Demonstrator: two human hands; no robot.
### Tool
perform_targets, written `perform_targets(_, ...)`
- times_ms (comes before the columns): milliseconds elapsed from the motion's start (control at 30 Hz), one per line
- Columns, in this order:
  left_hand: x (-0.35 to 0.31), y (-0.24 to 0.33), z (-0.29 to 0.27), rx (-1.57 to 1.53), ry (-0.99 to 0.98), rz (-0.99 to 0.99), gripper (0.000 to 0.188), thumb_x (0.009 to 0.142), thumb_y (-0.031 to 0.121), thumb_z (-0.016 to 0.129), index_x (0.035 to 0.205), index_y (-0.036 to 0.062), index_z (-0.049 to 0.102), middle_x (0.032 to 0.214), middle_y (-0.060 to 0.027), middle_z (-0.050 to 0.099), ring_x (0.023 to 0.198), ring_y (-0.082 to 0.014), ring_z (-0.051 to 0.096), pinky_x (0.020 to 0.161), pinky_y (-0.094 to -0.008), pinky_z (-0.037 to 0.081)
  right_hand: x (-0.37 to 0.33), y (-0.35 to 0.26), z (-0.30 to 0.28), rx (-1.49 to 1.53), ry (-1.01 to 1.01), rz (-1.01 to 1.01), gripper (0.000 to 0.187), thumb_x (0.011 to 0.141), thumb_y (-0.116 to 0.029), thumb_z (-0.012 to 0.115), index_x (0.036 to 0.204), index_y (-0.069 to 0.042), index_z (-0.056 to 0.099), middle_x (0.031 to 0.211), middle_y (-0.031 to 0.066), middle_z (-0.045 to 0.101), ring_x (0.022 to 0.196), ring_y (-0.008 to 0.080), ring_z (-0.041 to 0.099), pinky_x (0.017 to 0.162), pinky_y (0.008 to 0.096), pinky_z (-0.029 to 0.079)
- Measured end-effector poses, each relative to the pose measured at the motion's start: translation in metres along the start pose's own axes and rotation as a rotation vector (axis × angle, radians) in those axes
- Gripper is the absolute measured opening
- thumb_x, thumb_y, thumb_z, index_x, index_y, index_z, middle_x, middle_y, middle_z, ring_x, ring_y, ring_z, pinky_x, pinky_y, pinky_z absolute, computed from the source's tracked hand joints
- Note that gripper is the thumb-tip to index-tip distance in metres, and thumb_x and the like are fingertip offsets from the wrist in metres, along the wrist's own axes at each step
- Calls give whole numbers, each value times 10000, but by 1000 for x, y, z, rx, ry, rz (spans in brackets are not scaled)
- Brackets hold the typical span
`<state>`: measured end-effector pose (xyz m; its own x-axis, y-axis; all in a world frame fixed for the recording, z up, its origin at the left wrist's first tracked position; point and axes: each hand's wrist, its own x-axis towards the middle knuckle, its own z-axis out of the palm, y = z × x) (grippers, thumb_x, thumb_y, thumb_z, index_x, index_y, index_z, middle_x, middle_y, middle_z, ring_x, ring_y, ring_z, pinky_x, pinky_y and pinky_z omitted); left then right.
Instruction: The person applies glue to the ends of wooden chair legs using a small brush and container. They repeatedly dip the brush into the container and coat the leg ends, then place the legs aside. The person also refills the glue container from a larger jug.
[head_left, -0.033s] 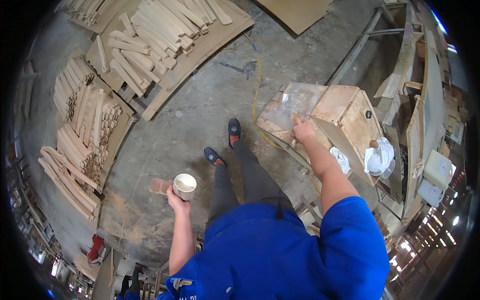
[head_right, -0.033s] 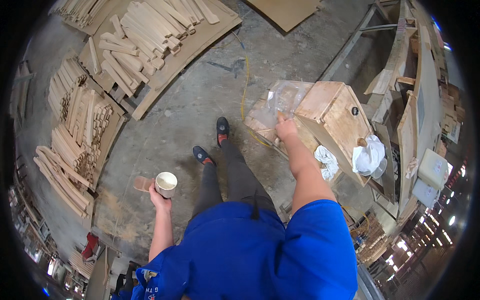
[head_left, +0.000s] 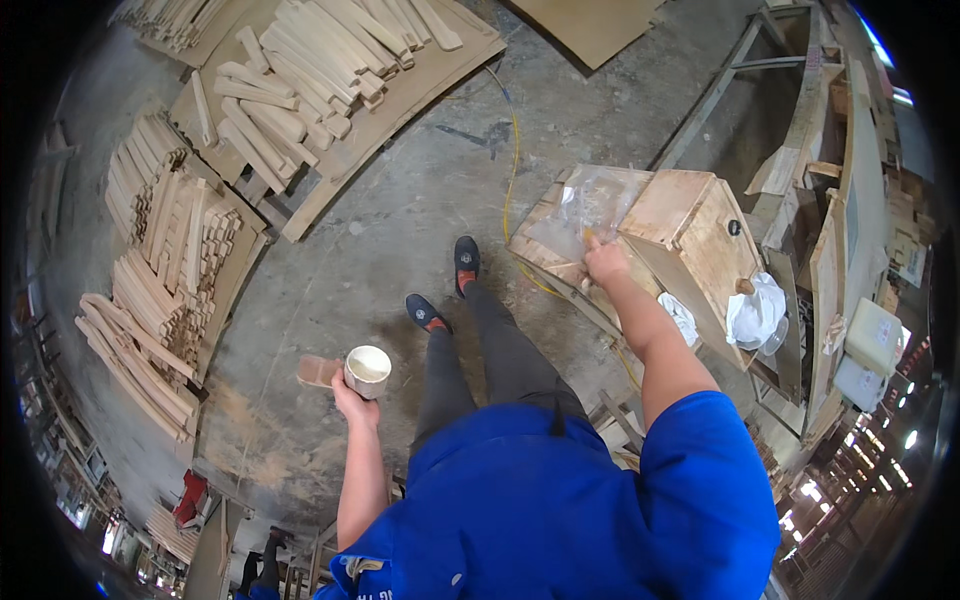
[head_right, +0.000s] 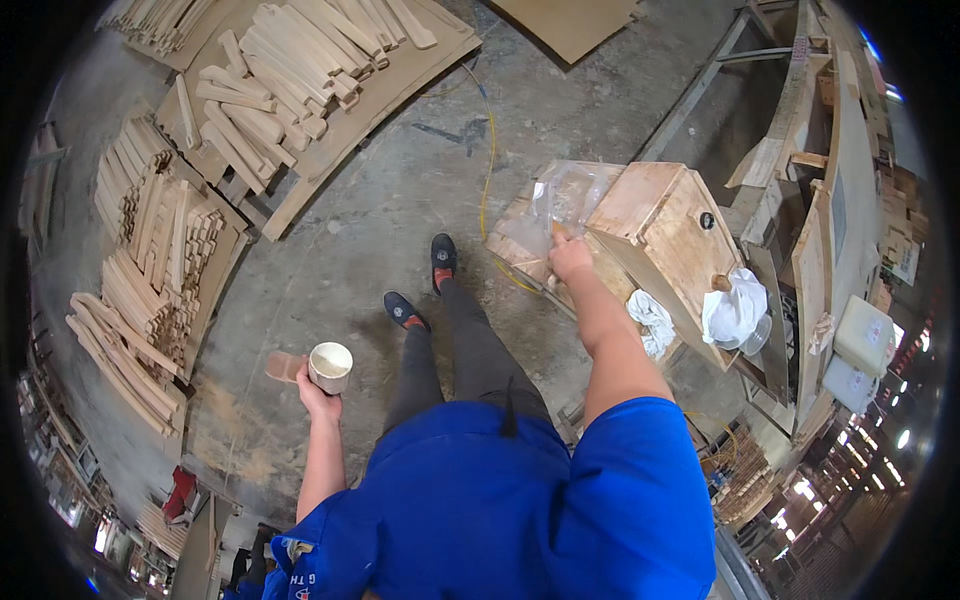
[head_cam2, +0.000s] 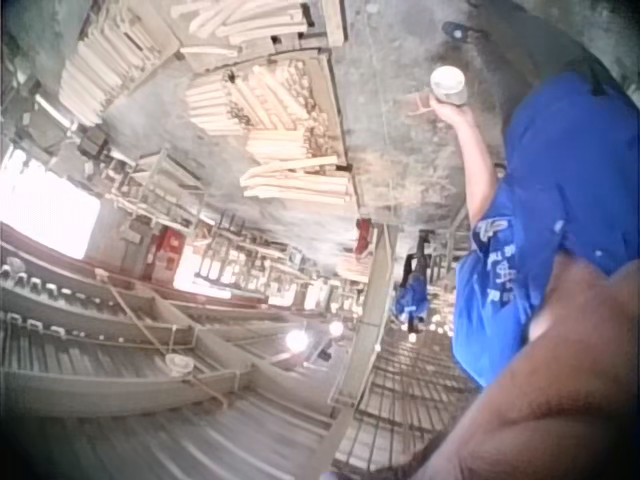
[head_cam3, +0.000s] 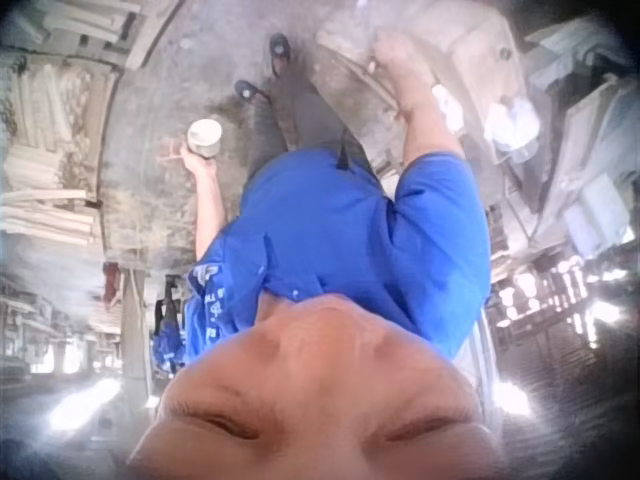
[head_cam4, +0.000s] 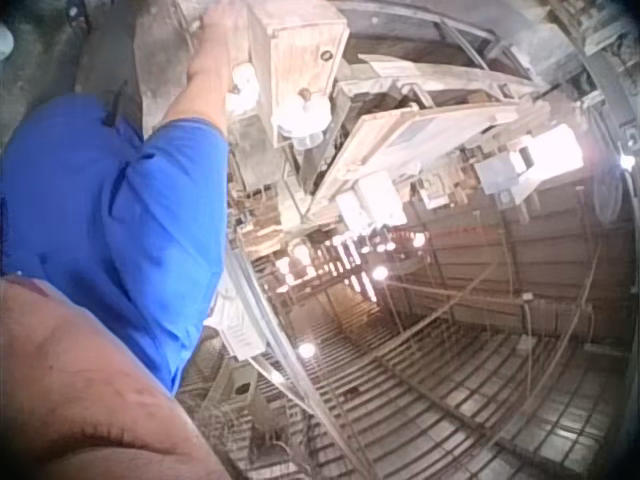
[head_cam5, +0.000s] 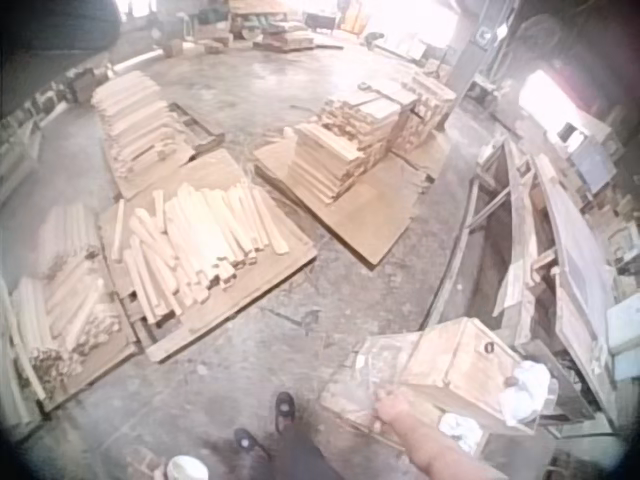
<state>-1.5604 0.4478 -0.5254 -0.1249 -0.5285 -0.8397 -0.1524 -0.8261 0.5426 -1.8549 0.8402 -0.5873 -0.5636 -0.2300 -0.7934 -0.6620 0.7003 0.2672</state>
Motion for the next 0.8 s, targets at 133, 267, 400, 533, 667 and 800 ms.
perform_targets(133, 9, 6, -4, -5, -74, 18, 434, 901, 263, 427, 1290, 71, 427, 1218, -57, 520, 1129, -189, 507, 949, -358, 407, -20, 5, -16, -81, -34, -106, 250, 851, -163, 491, 989, -125, 696, 1213, 60, 548, 992, 236, 609, 830, 376, 458)
perform_targets(267, 12, 10, -11, -32, -118, 30, 431, 886, 248, 440, 1279, 72, 441, 1194, -53, 528, 1115, -188, 515, 946, -351, 408, -36, 13, -29, -183, -52, -205, 243, 842, -163, 496, 1006, -98, 663, 1191, 62, 555, 942, 250, 628, 764, 361, 511)
perform_targets(400, 19, 8, -23, -77, -117, 28, 434, 868, 254, 456, 1267, 84, 457, 1177, -54, 531, 1095, -201, 524, 940, -358, 413, -42, 26, -32, -122, -105, -168, 256, 842, -192, 507, 1047, -106, 635, 1192, 66, 551, 952, 262, 621, 800, 383, 500)
perform_targets(533, 17, 2, -38, -129, -88, -34, 466, 865, 257, 455, 1295, 78, 437, 1220, -55, 518, 1119, -219, 518, 949, -380, 415, -44, 42, -59, 22, -132, -231, 253, 852, -197, 501, 1070, -159, 623, 1160, 67, 558, 958, 274, 611, 828, 395, 486)
perform_targets(667, 17, -3, -46, -166, -56, -89, 455, 863, 259, 455, 1286, 90, 445, 1206, -57, 526, 1104, -230, 533, 928, -407, 431, -41, 48, -70, 31, -82, -196, 262, 844, -110, 461, 1037, -119, 639, 1204, 106, 547, 956, 266, 627, 788, 400, 509)
perform_targets(800, 20, -2, -51, -160, -45, -134, 438, 863, 271, 452, 1268, 104, 460, 1176, -64, 547, 1077, -240, 550, 904, -421, 449, -37, 34, -56, -43, -39, -32, 244, 848, -108, 448, 1006, -102, 634, 1184, 118, 558, 965, 281, 623, 793, 401, 508)
